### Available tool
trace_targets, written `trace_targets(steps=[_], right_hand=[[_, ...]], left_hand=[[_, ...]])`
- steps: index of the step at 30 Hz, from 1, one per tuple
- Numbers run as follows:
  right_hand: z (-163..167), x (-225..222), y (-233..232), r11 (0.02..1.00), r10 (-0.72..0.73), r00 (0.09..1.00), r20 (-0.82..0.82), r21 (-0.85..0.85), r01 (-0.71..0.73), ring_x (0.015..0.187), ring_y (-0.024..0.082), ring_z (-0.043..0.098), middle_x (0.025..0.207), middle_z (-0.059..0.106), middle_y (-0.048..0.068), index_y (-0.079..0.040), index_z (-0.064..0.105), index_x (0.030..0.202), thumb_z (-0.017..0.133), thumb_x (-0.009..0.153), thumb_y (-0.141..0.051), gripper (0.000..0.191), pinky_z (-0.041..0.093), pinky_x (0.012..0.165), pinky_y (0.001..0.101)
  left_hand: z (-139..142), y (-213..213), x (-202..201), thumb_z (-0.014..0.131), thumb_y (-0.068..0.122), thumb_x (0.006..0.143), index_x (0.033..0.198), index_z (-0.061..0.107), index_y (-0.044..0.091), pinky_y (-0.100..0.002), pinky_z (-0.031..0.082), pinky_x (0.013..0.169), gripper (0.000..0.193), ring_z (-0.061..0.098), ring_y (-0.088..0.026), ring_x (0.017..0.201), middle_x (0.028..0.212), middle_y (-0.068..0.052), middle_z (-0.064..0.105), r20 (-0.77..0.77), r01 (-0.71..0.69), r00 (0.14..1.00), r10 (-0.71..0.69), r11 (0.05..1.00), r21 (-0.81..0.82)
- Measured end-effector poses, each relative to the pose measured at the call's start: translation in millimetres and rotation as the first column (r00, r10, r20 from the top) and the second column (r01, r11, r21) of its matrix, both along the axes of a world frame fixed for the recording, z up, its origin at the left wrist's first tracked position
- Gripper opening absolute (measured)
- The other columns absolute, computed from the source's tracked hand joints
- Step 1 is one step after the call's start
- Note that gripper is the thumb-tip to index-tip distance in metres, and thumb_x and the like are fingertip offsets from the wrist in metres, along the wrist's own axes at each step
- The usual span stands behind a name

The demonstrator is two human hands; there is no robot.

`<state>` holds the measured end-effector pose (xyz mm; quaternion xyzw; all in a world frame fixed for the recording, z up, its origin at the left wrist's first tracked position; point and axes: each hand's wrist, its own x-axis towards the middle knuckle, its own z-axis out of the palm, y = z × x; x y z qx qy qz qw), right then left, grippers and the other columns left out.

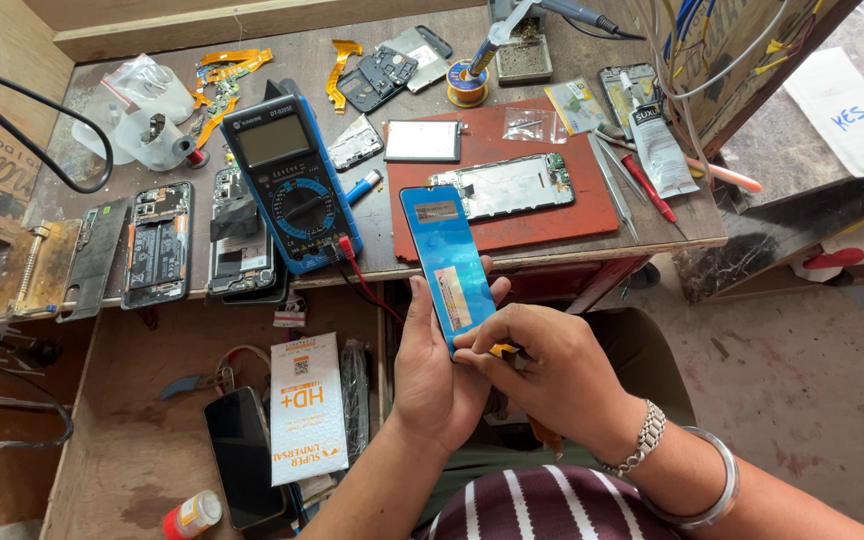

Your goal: The person works at a repair bench on a disassembled smartphone. They handle the phone frame and a new replacement screen, peel the protective film off the new screen, align it with the frame, and apply adhesive from a glue tube around the frame edges.

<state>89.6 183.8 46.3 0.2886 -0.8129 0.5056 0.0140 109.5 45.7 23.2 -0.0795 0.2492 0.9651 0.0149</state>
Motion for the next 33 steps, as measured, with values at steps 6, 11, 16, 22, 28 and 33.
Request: trace_targets(steps=[6,11,16,22,28,33], right_hand=[[0.0,1.0,0.2,1.000,-0.003,1.000,-0.013,0.014,0.003,0.062,0.014,0.073,0.081,0.074,0.004,-0.008,0.071,0.090,0.084,0.080,-0.016,0.018,0.058,0.056,0.0272],[-1.5,0.2,0.6,1.000,0.016,0.990,-0.140,0.019,-0.014,0.068,0.017,0.073,0.080,0.073,0.004,-0.009,0.072,0.091,0.082,0.079,-0.013,0.017,0.058,0.057,0.0281],[-1.8,0.7,2.7,1.000,0.017,0.996,-0.091,0.019,-0.016,0.066,0.017,0.073,0.080,0.073,0.004,-0.009,0.072,0.091,0.084,0.079,-0.013,0.018,0.058,0.056,0.0289],[-0.2,-2.1,3.6,1.000,0.020,0.996,-0.082,-0.019,-0.022,0.066,0.015,0.074,0.084,0.076,0.005,-0.007,0.069,0.086,0.084,0.079,-0.014,0.018,0.059,0.058,0.0276],[1.0,-2.3,1.4,1.000,0.008,0.998,-0.069,-0.023,-0.009,0.065,0.012,0.075,0.082,0.077,0.004,-0.007,0.068,0.086,0.085,0.080,-0.015,0.020,0.059,0.055,0.0259],[3.4,-3.7,1.8,1.000,-0.013,0.987,0.162,-0.018,0.016,0.052,0.011,0.074,0.083,0.082,0.002,-0.006,0.066,0.084,0.084,0.079,-0.014,0.020,0.058,0.049,0.0253]], left_hand=[[-1.0,-0.5,0.9,0.035,0.055,0.104,0.142,0.049,0.009,-0.044,0.048,0.109,0.062,0.057,-0.025,0.129,0.136,-0.008,0.059,-0.005,0.007,1.000,-0.007,1.000,-0.003],[-0.5,0.1,1.6,0.035,0.055,0.103,0.142,0.049,0.009,-0.044,0.048,0.108,0.062,0.057,-0.024,0.130,0.138,-0.007,0.059,0.013,0.010,1.000,-0.010,1.000,-0.016],[-0.2,1.0,1.3,0.034,0.055,0.104,0.142,0.049,0.008,-0.044,0.048,0.108,0.062,0.056,-0.025,0.129,0.137,-0.008,0.059,0.005,0.009,1.000,-0.009,1.000,-0.006],[0.6,1.9,-1.3,0.034,0.055,0.104,0.142,0.049,0.009,-0.044,0.048,0.108,0.062,0.057,-0.025,0.128,0.137,-0.008,0.059,-0.002,0.015,1.000,-0.015,1.000,0.006],[1.7,1.7,-2.2,0.033,0.055,0.105,0.140,0.050,0.008,-0.044,0.049,0.107,0.062,0.059,-0.024,0.125,0.134,-0.008,0.060,0.014,0.008,1.000,-0.008,1.000,0.012],[4.7,0.7,-1.0,0.031,0.055,0.106,0.138,0.050,0.006,-0.043,0.049,0.107,0.062,0.060,-0.023,0.122,0.130,-0.009,0.061,0.001,0.011,1.000,-0.011,1.000,0.007]])
